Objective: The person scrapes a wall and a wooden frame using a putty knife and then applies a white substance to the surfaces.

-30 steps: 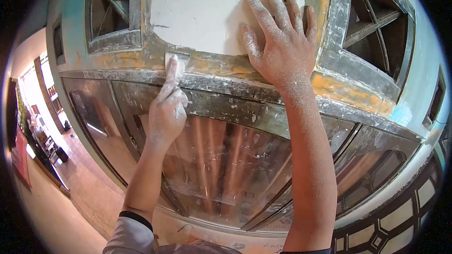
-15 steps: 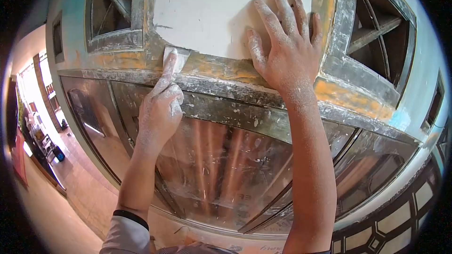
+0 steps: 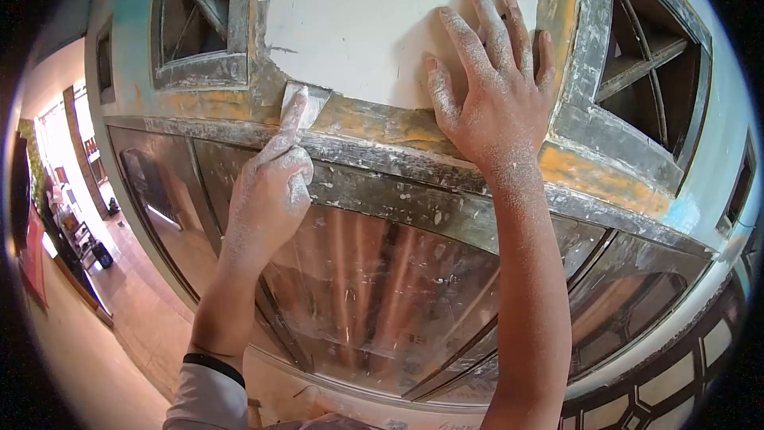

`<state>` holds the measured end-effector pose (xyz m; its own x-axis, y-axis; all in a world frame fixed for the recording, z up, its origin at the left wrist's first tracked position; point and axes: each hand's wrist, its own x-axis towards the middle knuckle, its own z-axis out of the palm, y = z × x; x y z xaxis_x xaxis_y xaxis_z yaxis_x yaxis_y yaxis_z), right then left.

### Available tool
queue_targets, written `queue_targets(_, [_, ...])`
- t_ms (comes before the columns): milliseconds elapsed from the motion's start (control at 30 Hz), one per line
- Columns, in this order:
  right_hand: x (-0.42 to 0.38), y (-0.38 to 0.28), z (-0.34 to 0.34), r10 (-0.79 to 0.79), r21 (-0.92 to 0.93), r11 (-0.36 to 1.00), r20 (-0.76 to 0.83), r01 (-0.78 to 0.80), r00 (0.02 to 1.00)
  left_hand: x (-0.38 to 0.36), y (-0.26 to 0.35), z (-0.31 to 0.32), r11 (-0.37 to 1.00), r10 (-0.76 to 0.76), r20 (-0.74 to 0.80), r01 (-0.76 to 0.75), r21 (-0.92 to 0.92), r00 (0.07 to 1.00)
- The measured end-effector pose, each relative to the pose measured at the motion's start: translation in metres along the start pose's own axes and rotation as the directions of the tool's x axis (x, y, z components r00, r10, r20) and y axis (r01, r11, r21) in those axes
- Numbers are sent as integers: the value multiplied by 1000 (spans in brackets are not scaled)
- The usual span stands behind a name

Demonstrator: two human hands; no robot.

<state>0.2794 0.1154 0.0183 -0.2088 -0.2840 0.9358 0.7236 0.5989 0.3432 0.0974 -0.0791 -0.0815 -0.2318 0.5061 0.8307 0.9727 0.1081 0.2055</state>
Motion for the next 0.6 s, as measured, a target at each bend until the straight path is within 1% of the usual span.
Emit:
queue_targets(100, [0,0,1,-5,26,1000,-5,6,1000,-2,4,-11,999,-14,13,15,-48,1000])
queue_targets(233, [-1,0,1,1,16,1000,-5,-1,1000,-3,5,-12,999,-24,18,24,-33,1000])
queue_targets(300, [-1,0,1,0,18,1000,-2,0,1000,1,10,-18,999,-25,21,24,25,999])
queue_targets(400, [-1,-1,1,7,35,999,-10,-7,1000,-2,10,-14,999,-44,34,45,-11,998])
queue_targets(533, [0,0,1,6,36,999,-10,-6,1000,-2,12,-22,999,-53,37,53,-5,998])
queue_targets(600, [-2,0,1,6,50,999,-5,-5,1000,-4,11,-23,998,-51,31,50,35,998])
